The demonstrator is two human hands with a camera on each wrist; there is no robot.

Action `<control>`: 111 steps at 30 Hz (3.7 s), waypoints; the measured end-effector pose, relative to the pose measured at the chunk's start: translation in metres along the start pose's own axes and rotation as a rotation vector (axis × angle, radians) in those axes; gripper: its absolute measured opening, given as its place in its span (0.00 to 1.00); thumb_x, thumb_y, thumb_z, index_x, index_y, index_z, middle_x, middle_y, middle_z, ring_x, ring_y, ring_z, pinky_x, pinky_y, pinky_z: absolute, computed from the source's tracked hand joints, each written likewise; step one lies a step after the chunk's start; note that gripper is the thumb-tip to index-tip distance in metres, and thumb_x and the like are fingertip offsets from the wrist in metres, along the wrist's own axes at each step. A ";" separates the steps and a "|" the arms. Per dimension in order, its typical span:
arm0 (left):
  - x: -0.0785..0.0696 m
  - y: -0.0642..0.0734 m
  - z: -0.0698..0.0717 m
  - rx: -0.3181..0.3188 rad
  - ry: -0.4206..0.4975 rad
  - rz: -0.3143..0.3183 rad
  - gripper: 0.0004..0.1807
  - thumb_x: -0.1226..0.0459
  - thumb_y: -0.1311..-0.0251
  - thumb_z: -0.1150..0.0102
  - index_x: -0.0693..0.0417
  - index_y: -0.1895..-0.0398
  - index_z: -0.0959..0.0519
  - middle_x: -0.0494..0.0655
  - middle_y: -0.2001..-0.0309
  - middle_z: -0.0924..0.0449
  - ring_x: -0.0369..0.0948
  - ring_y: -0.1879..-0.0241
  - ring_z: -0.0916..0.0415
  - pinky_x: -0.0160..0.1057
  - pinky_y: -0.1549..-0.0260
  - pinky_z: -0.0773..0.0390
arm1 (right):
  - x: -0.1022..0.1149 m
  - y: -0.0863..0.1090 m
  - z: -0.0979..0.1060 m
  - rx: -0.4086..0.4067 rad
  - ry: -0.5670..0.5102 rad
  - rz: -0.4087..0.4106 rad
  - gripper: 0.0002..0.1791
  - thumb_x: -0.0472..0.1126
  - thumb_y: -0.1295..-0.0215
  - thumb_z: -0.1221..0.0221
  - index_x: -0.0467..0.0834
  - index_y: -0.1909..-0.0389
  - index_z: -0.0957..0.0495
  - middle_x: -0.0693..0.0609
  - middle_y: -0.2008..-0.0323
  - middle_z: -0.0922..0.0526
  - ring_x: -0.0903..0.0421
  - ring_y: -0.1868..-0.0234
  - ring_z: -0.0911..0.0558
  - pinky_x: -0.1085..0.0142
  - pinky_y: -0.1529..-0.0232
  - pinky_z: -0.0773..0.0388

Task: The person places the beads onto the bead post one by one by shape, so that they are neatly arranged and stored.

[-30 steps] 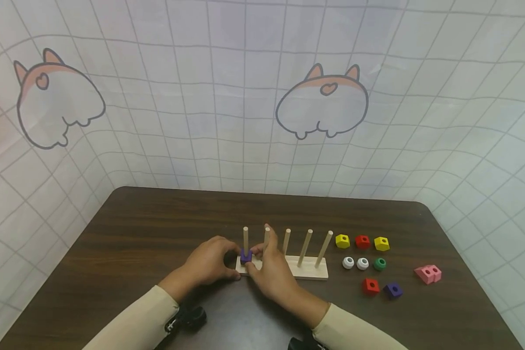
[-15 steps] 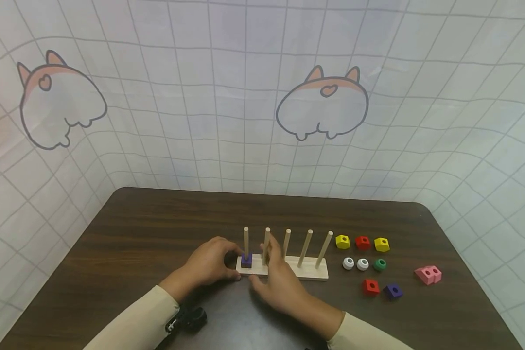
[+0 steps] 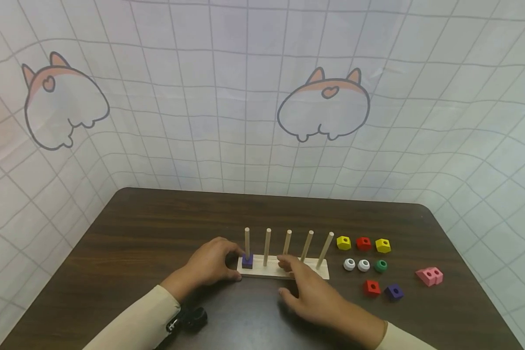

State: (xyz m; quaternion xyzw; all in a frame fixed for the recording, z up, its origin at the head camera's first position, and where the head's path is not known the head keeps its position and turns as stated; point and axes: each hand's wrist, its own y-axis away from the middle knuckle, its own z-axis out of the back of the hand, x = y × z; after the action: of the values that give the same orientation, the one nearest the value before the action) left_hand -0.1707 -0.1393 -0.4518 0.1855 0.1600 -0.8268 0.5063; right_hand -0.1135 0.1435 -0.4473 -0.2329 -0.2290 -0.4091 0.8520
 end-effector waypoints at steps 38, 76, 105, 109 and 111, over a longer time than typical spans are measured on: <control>0.001 0.000 0.000 0.007 -0.026 -0.010 0.25 0.54 0.60 0.15 0.42 0.54 0.12 0.40 0.53 0.14 0.46 0.46 0.22 0.50 0.45 0.24 | -0.104 0.090 0.100 -0.207 0.445 0.086 0.27 0.40 0.60 0.19 0.48 0.55 0.17 0.59 0.58 0.16 0.56 0.56 0.17 0.57 0.54 0.22; 0.000 0.000 0.000 0.015 -0.003 0.005 0.25 0.54 0.59 0.15 0.42 0.54 0.13 0.42 0.52 0.15 0.47 0.45 0.23 0.51 0.45 0.24 | -0.096 0.075 0.116 -0.164 0.467 -0.001 0.19 0.44 0.55 0.20 0.57 0.64 0.19 0.69 0.65 0.22 0.64 0.64 0.21 0.60 0.63 0.20; 0.001 -0.003 -0.001 0.017 -0.016 -0.009 0.25 0.53 0.59 0.16 0.42 0.54 0.13 0.40 0.53 0.15 0.47 0.45 0.23 0.50 0.45 0.25 | -0.043 0.030 0.157 -0.182 0.449 0.042 0.16 0.45 0.48 0.22 0.55 0.60 0.16 0.65 0.63 0.19 0.66 0.67 0.27 0.65 0.69 0.25; 0.000 -0.004 -0.001 0.016 -0.020 -0.008 0.25 0.53 0.59 0.16 0.42 0.54 0.13 0.41 0.52 0.15 0.47 0.45 0.22 0.50 0.45 0.24 | -0.039 0.025 0.161 -0.214 0.449 0.105 0.17 0.43 0.50 0.22 0.54 0.60 0.17 0.66 0.65 0.20 0.67 0.67 0.27 0.65 0.70 0.25; -0.001 -0.004 -0.001 0.013 -0.022 -0.009 0.25 0.53 0.59 0.15 0.42 0.54 0.13 0.41 0.53 0.15 0.47 0.46 0.22 0.50 0.45 0.24 | -0.037 0.022 0.163 -0.224 0.448 0.126 0.17 0.42 0.50 0.22 0.54 0.60 0.17 0.66 0.66 0.21 0.67 0.66 0.27 0.65 0.69 0.25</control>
State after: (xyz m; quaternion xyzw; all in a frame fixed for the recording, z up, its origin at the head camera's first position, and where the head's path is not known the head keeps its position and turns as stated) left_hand -0.1738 -0.1370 -0.4517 0.1787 0.1500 -0.8320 0.5033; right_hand -0.1486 0.2728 -0.3454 -0.2431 0.0272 -0.4192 0.8743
